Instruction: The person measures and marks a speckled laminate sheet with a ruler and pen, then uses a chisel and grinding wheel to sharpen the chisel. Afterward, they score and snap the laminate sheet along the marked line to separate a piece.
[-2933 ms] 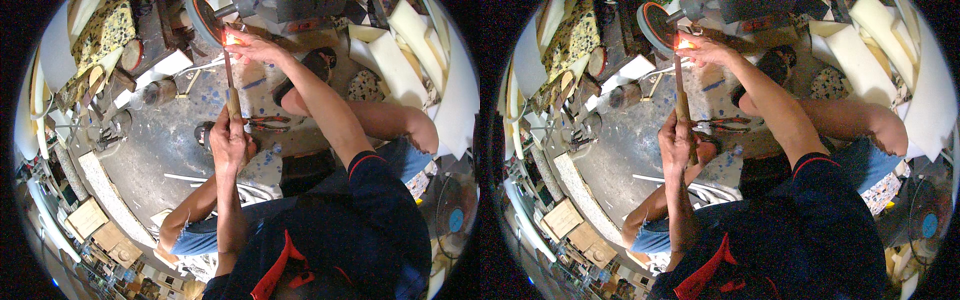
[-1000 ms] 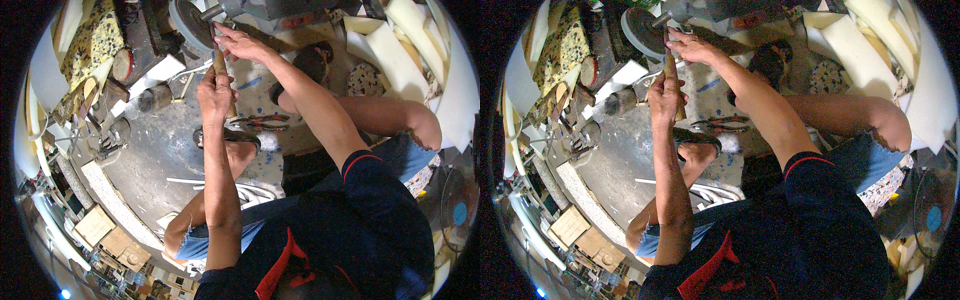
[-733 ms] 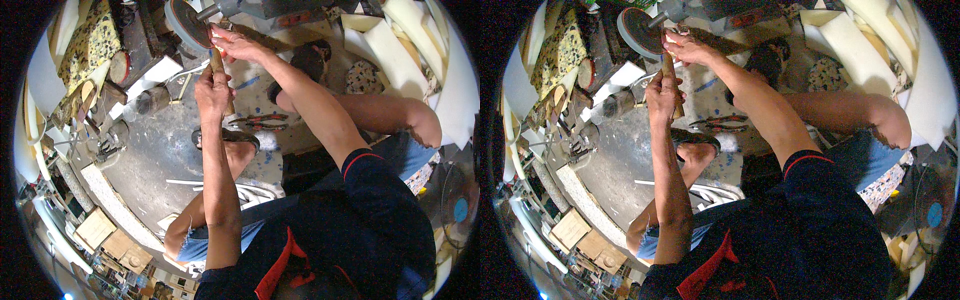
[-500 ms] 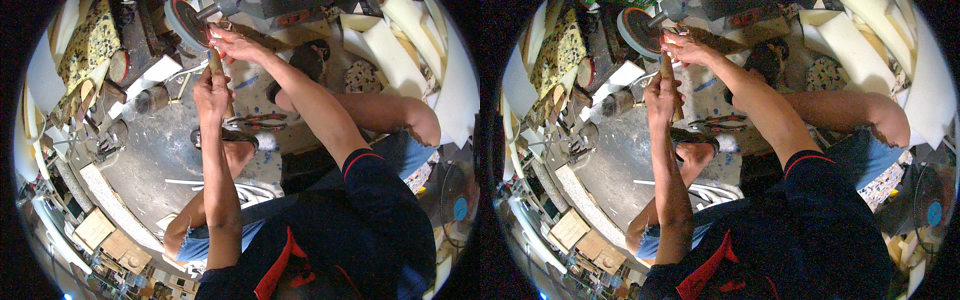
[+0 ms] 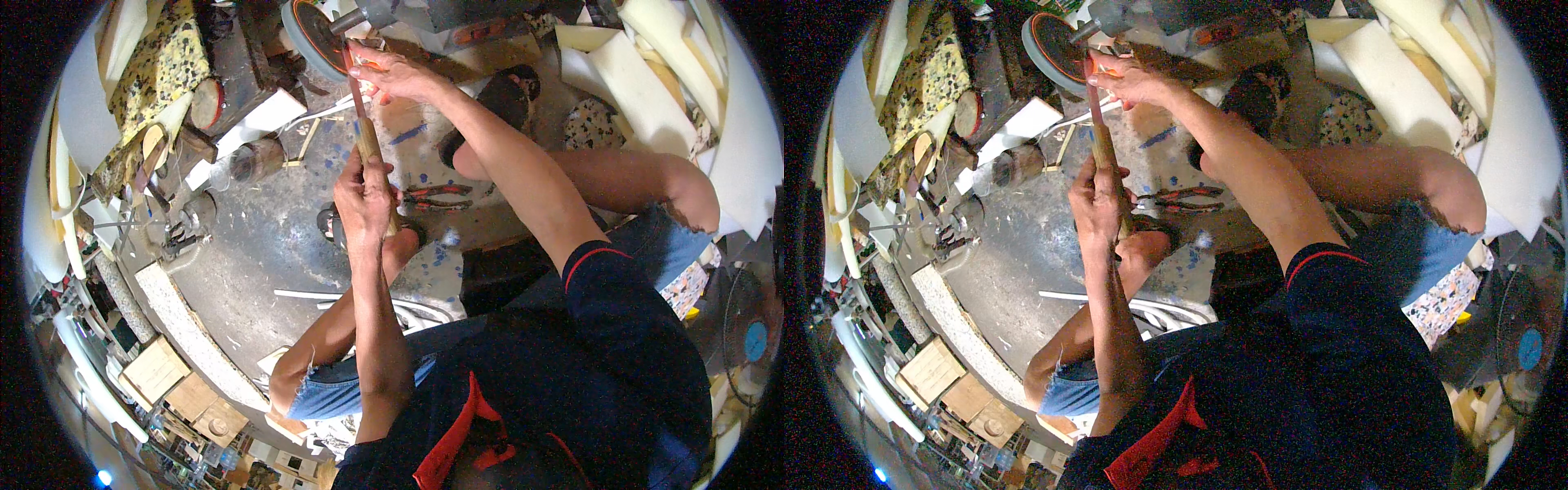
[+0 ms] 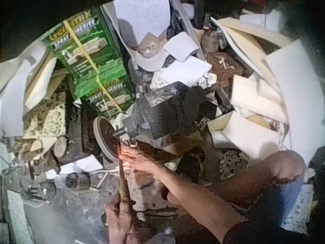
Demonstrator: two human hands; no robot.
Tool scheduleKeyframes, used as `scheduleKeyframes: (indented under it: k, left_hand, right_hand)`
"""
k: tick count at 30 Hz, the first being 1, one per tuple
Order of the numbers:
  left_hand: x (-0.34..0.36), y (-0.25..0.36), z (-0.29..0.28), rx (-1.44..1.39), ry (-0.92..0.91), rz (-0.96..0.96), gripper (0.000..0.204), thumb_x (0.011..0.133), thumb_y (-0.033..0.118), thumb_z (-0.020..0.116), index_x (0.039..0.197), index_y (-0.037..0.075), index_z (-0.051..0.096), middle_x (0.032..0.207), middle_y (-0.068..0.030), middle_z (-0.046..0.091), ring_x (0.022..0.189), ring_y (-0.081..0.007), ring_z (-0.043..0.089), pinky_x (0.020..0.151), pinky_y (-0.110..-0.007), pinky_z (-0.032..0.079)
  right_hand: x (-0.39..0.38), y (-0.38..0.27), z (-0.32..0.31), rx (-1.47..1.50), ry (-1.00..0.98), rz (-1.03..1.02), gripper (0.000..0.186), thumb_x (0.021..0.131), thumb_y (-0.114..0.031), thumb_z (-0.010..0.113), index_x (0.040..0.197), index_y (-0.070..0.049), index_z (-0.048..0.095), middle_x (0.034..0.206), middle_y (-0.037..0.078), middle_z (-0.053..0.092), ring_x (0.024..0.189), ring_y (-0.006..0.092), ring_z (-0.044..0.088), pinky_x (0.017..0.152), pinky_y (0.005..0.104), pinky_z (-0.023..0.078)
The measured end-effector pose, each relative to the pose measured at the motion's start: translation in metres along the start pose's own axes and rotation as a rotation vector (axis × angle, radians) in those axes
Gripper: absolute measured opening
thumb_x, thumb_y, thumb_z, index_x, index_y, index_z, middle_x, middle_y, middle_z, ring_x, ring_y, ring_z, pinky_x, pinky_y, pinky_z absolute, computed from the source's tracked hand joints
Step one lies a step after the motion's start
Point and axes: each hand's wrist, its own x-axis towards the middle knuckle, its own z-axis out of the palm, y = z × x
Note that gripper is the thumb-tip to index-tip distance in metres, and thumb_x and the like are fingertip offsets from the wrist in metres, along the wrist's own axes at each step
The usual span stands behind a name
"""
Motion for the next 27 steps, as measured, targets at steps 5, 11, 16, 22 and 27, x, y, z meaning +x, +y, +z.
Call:
scheduleKeyframes:
  k: [5, 11, 16, 22, 27]
  left_hand:
    - [-0.026, -0.002, -0.001, 0.004, 0.040, -0.007, 0.038, 0.101, 0.027, 0.050, 0.125, -0.001, 0.059, 0.082, -0.0091, 0.066, 0.056, -0.0112, 0.060, 0.050, -0.027, 0.048]
    - [-0.056, -0.008, -0.008, 0.040, 0.033, 0.024, 0.040, 0.101, 0.025, 0.050, 0.131, -0.001, 0.057, 0.081, -0.0097, 0.066, 0.058, -0.0096, 0.059, 0.052, -0.027, 0.047]
    - [-0.074, -0.017, -0.012, 0.157, 0.050, 0.098, 0.040, 0.100, 0.026, 0.051, 0.129, -0.001, 0.058, 0.084, -0.0087, 0.067, 0.065, -0.0102, 0.060, 0.055, -0.028, 0.048]
    - [-0.096, -0.025, -0.015, 0.097, 0.044, 0.094, 0.039, 0.099, 0.024, 0.051, 0.128, -0.002, 0.058, 0.083, -0.0048, 0.064, 0.065, -0.0097, 0.058, 0.054, -0.026, 0.047]
    - [-0.118, -0.028, -0.018, 0.020, 0.047, 0.037, 0.040, 0.100, 0.023, 0.052, 0.130, -0.003, 0.057, 0.077, -0.0039, 0.061, 0.060, -0.0099, 0.055, 0.052, -0.026, 0.046]
  right_hand:
    - [-0.001, -0.002, 0.002, 0.034, 0.010, 0.021, 0.068, 0.099, -0.044, 0.058, 0.156, -0.030, 0.023, 0.133, 0.010, 0.060, 0.086, 0.0172, 0.067, 0.062, 0.0296, 0.056]
    - [-0.008, -0.002, 0.001, -0.013, 0.003, 0.039, 0.068, 0.099, -0.041, 0.059, 0.156, -0.030, 0.025, 0.126, 0.008, 0.062, 0.083, 0.0149, 0.065, 0.060, 0.0290, 0.055]
    - [-0.012, -0.002, 0.006, 0.020, 0.008, 0.023, 0.068, 0.098, -0.041, 0.060, 0.156, -0.033, 0.025, 0.112, 0.004, 0.062, 0.078, 0.0114, 0.058, 0.059, 0.0277, 0.053]
    - [-0.025, -0.002, 0.008, 0.043, -0.051, 0.034, 0.071, 0.096, -0.041, 0.063, 0.156, -0.035, 0.024, 0.110, 0.002, 0.060, 0.077, 0.0096, 0.054, 0.058, 0.0265, 0.051]
    - [-0.040, 0.001, 0.017, 0.075, -0.040, 0.040, 0.073, 0.095, -0.043, 0.065, 0.156, -0.035, 0.025, 0.120, 0.006, 0.061, 0.084, 0.0110, 0.058, 0.059, 0.0284, 0.051]
